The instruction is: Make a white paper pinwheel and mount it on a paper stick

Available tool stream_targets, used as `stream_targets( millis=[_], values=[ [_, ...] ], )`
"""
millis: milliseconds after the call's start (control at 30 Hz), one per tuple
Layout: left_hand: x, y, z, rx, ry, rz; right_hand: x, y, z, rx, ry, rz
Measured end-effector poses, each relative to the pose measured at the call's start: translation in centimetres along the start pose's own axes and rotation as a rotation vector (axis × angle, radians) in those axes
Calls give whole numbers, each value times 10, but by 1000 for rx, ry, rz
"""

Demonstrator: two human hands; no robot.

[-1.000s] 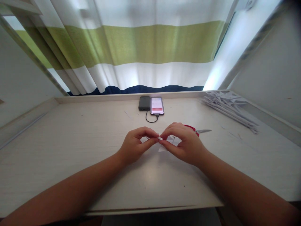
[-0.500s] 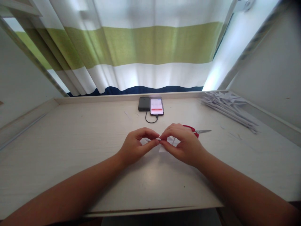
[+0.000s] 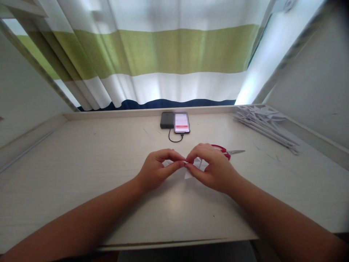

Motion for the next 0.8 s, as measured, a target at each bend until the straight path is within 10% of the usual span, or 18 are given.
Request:
stream_targets(
  millis=[800],
  values=[
    [1,2,5,-86,0,-45,1,1,-4,-7,-13,-30]
  ],
)
Point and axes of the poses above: each hand's wrist, its own x-axis away from the middle knuckle, its own y-axis out of the palm, z = x × y, the point moved 6 cm from there along -x, towards the middle knuckle, and after that the axes turned 3 degrees about -z, right-handed, at the moved point
